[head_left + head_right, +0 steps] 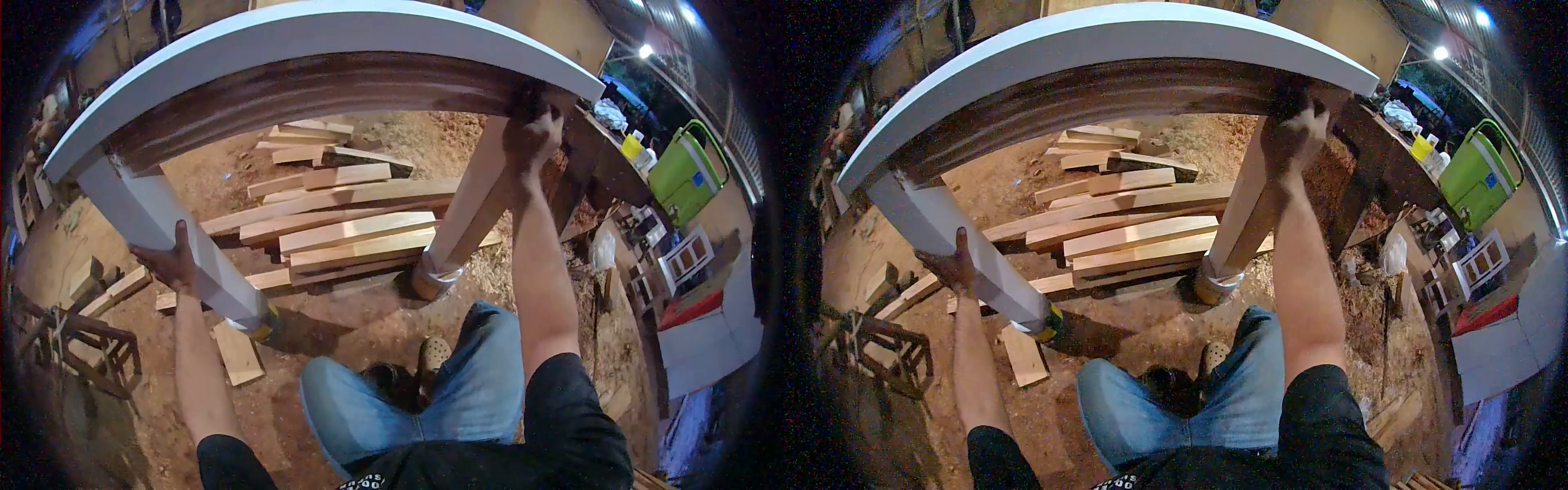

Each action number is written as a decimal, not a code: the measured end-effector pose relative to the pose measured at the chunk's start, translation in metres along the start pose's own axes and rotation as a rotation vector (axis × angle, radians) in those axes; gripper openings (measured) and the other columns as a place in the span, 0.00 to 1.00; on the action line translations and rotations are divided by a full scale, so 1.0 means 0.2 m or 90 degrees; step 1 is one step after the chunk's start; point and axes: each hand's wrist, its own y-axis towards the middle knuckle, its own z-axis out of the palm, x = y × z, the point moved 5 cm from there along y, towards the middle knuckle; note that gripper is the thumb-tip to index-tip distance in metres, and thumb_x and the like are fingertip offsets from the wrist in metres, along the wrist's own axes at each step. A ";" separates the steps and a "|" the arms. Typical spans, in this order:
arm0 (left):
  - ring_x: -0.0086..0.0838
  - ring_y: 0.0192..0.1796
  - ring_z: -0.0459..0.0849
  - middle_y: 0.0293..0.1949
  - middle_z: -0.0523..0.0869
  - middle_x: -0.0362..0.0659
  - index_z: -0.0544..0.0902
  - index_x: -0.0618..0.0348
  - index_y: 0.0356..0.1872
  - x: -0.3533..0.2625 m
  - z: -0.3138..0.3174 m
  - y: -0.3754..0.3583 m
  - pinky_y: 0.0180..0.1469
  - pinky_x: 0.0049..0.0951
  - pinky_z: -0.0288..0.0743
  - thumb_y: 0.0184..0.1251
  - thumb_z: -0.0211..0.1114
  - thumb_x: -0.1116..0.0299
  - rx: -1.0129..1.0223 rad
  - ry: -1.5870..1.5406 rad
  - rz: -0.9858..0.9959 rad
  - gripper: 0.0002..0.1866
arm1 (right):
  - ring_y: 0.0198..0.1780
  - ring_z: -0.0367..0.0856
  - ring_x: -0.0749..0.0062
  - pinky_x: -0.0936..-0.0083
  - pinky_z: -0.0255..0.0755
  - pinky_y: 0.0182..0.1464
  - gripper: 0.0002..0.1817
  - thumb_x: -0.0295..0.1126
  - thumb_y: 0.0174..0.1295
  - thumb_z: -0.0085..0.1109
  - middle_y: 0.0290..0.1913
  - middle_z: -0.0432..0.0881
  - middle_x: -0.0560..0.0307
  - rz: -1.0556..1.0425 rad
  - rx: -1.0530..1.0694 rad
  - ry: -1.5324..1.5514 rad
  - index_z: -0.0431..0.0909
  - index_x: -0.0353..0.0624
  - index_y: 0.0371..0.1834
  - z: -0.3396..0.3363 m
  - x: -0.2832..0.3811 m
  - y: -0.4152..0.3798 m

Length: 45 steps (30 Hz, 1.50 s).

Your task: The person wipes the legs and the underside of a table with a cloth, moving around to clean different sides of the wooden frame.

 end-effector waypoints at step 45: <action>0.61 0.69 0.64 0.66 0.63 0.68 0.45 0.75 0.74 -0.09 -0.02 -0.02 0.70 0.56 0.61 0.51 0.72 0.33 0.034 -0.011 -0.015 0.66 | 0.48 0.80 0.41 0.54 0.75 0.51 0.13 0.31 0.67 0.56 0.45 0.81 0.37 0.184 0.015 0.078 0.83 0.36 0.49 0.01 0.04 -0.24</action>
